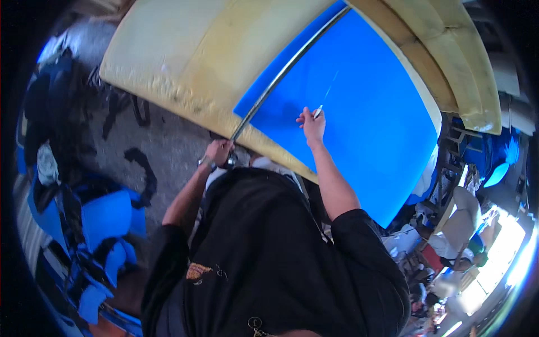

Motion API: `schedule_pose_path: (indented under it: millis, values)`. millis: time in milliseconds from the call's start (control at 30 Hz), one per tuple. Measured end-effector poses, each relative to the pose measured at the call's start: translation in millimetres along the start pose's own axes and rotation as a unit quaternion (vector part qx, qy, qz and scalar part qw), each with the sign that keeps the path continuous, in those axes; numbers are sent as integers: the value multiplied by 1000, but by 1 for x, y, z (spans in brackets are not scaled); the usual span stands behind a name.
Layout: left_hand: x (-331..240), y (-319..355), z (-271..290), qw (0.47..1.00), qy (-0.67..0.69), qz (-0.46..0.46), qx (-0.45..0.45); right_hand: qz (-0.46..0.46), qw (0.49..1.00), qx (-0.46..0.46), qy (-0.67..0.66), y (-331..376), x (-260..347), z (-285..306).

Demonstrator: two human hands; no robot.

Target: Measuring and cutting foam for furniture upholstery.

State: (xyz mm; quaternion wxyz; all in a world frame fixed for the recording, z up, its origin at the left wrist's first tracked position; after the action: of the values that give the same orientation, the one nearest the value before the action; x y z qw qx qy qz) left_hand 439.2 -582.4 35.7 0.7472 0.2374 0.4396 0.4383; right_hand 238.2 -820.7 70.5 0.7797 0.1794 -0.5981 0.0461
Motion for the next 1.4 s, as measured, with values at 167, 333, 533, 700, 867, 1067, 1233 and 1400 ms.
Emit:
schedule_pose_path:
  millis: [167, 333, 533, 700, 867, 1067, 1233, 1400]
  values:
    - [-7, -1, 2, 999, 10, 34, -12, -28, 999, -13, -20, 18, -9, 12]
    - [-9, 3, 4, 998, 25, 56, -10, -5, 1000, 23, 2, 20, -3, 10]
    - [-7, 2, 3, 997, 19, 71, -12, -12, 999, 48, -7, 15, -8, 12]
    - [-7, 2, 3, 999, 1, 43, -21, 4, 999, 52, -9, 15, -8, 16]
    - [-18, 6, 6, 999, -2, 47, 5, -1, 998, 60, -17, 11, -5, 26]
    - [-40, 21, 17, 1000, 13, 2, -2, -7, 999, 41, 27, 5, -7, 57]
    - [-31, 25, 18, 999, 1, 36, 20, -2, 1000, 3, -3, 4, -14, 74]
    - [-26, 21, 22, 999, 6, 34, 18, -23, 999, 2, 32, 6, -17, 75]
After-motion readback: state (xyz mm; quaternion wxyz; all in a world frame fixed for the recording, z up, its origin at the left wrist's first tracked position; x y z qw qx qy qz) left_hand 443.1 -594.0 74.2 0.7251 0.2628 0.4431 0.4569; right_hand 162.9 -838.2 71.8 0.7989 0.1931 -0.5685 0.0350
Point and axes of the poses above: each hand's wrist, its own y-axis away from the middle knuckle, its own z-axis out of the back of the hand, x = y × z, the point moved 5 cm from there along -y, towards the middle knuckle, and after that the axes turned 14 degrees about z, right-handed, at the moved point
